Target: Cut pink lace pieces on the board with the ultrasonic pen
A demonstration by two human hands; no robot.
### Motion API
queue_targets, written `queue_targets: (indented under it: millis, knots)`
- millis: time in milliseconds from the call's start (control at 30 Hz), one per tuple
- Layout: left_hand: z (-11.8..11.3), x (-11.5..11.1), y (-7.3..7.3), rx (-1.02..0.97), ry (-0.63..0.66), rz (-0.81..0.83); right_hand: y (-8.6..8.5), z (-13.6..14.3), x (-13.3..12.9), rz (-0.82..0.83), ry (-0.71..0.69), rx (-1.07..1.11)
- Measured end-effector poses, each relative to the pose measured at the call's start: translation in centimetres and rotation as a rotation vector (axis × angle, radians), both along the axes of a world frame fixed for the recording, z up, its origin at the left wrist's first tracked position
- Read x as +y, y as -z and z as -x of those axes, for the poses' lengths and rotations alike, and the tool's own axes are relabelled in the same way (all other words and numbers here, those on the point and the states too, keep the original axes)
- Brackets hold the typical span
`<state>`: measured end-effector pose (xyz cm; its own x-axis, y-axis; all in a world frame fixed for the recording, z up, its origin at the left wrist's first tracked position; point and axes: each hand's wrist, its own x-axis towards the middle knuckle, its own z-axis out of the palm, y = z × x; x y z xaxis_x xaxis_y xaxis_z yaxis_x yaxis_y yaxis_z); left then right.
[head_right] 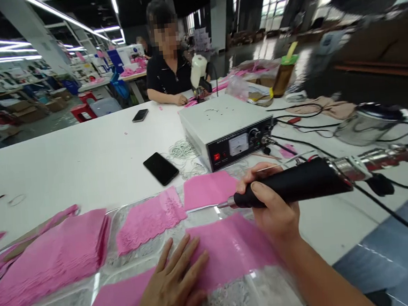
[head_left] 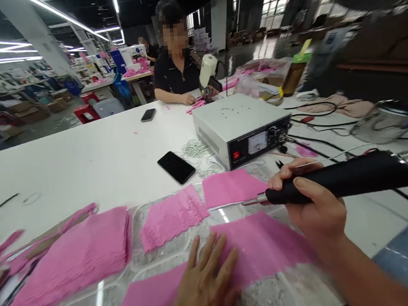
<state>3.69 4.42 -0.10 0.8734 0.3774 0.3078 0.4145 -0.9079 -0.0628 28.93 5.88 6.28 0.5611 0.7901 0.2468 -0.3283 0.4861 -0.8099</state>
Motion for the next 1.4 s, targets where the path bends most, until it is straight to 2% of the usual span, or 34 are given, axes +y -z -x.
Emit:
queue_targets:
  millis: [133, 233, 367, 500, 700, 1100, 1400]
  knots:
    - [-0.2, 1.3, 0.6, -0.014, 0.061, -0.146, -0.5, -2.1, -0.9, 0.019, 0.098, -0.028]
    - [-0.3, 1.8, 0.7, -0.017, 0.083, -0.197, 0.1, -3.0, -1.7, 0.020, 0.160, -0.063]
    - [-1.1, 2.1, 0.4, -0.026, 0.117, -0.186, 1.3, -3.7, -2.6, 0.023, 0.229, -0.031]
    - [-3.1, 2.4, -0.2, 0.000, 0.192, -0.108, 2.0, -4.1, -3.2, 0.001, 0.271, 0.011]
    - [-5.4, 2.8, -0.2, 0.064, 0.206, 0.025, 2.1, -4.0, -3.4, -0.013, 0.282, 0.007]
    - [-5.6, 2.5, -0.1, 0.119, 0.167, 0.047, 2.6, -3.4, -3.3, -0.036, 0.218, 0.028]
    - [-5.4, 2.4, 0.7, 0.045, 0.158, 0.043, 3.0, -2.8, -2.8, -0.019, 0.170, -0.063]
